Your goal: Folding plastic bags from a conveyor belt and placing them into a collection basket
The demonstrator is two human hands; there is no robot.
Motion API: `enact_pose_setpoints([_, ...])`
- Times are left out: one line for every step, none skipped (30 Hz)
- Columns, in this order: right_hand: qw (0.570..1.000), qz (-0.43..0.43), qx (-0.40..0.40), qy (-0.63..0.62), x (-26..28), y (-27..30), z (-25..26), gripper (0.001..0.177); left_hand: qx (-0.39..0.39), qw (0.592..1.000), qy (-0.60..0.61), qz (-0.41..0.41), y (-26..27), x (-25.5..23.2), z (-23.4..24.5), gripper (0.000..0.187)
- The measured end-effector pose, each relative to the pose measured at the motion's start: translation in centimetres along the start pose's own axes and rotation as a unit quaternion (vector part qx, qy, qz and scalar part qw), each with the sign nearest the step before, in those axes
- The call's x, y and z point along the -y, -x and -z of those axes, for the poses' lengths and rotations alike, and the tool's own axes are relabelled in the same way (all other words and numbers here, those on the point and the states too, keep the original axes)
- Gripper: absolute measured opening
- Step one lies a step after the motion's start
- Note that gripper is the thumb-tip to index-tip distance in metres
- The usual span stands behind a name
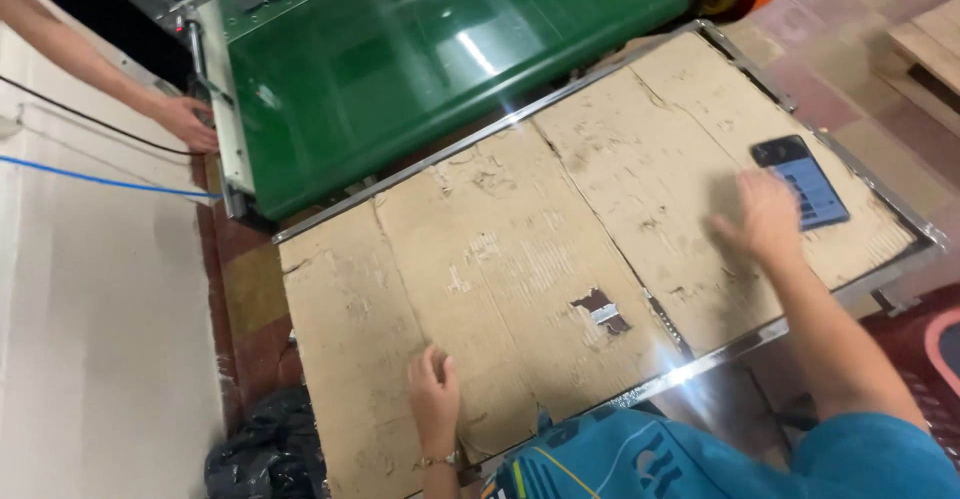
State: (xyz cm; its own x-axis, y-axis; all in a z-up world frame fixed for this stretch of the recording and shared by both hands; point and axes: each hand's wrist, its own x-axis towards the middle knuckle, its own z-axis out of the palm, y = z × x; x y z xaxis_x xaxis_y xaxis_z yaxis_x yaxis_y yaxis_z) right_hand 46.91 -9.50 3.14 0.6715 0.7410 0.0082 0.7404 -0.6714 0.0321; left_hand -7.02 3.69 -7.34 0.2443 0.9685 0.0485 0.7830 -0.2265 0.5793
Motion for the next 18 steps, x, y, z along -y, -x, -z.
enact_pose_setpoints([1.0,0.002,-0.001,0.0,0.3,0.1,-3.3,0.07,-0.002,1.0,0.001,0.001,-0.5,0.2,-0.6,0.038])
enact_pose_setpoints([0.996,0.091,-0.005,-0.009,0.6,0.2,-6.6,0.08,-0.017,0.997,-0.061,-0.045,-1.0,0.3,-1.2,0.051])
enact_pose_setpoints([0.983,0.182,-0.012,-0.019,0.9,-0.2,-9.8,0.09,-0.033,0.988,-0.123,-0.09,-1.6,0.4,-1.9,0.065])
enact_pose_setpoints([0.982,0.187,-0.016,-0.018,1.0,0.2,-11.1,0.09,-0.038,0.988,-0.121,-0.086,-1.6,0.0,-2.3,0.065])
enact_pose_setpoints([0.98,0.181,-0.064,-0.043,1.1,0.4,-12.4,0.088,-0.037,0.98,-0.17,-0.097,-1.7,-0.4,-2.6,0.07])
enact_pose_setpoints([0.976,0.175,-0.111,-0.069,1.2,0.5,-13.7,0.086,-0.035,0.969,-0.219,-0.107,-1.8,-0.8,-3.0,0.076])
enact_pose_setpoints([0.976,0.173,-0.112,-0.068,1.5,0.4,-14.0,0.086,-0.035,0.969,-0.218,-0.109,-1.7,-0.7,-2.7,0.076])
enact_pose_setpoints([0.981,0.162,-0.074,-0.072,1.7,0.2,-14.4,0.089,-0.024,0.968,-0.228,-0.099,-1.6,-0.7,-2.5,0.073])
enact_pose_setpoints([0.986,0.147,-0.038,-0.073,1.4,-0.2,-14.4,0.092,-0.013,0.968,-0.234,-0.092,-1.7,-1.1,-2.6,0.07])
enact_pose_setpoints([0.986,0.143,-0.041,-0.069,1.3,0.0,-14.6,0.092,-0.013,0.968,-0.229,-0.097,-1.6,-1.1,-2.7,0.07])
enact_pose_setpoints([0.986,0.144,-0.055,-0.069,1.4,-0.1,-14.8,0.09,-0.03,0.968,-0.231,-0.098,-1.7,-1.0,-2.7,0.07])
enact_pose_setpoints([0.985,0.144,-0.069,-0.068,1.6,-0.2,-15.0,0.089,-0.048,0.967,-0.231,-0.098,-1.7,-1.0,-2.7,0.069])
enact_pose_setpoints([0.985,0.14,-0.076,-0.065,1.5,-0.3,-15.0,0.089,-0.052,0.967,-0.226,-0.104,-1.8,-1.0,-2.8,0.069])
enact_pose_setpoints([0.984,0.146,-0.084,-0.067,1.4,-0.4,-15.0,0.089,-0.042,0.969,-0.223,-0.094,-1.9,-1.0,-3.0,0.07])
enact_pose_setpoints([0.982,0.153,-0.089,-0.071,1.7,-0.3,-15.3,0.09,-0.03,0.971,-0.224,-0.081,-1.8,-0.7,-2.8,0.071])
enact_pose_setpoints([0.982,0.15,-0.093,-0.07,1.3,-0.1,-14.9,0.09,-0.032,0.971,-0.222,-0.085,-1.8,-0.7,-3.3,0.071])
enact_pose_setpoints([0.985,0.142,-0.055,-0.078,1.6,-0.4,-14.6,0.09,-0.057,0.966,-0.231,-0.099,-1.8,-0.5,-3.5,0.07])
enact_pose_setpoints([0.987,0.133,-0.017,-0.086,2.0,-0.5,-14.3,0.091,-0.081,0.961,-0.24,-0.112,-1.8,-0.2,-3.6,0.07])
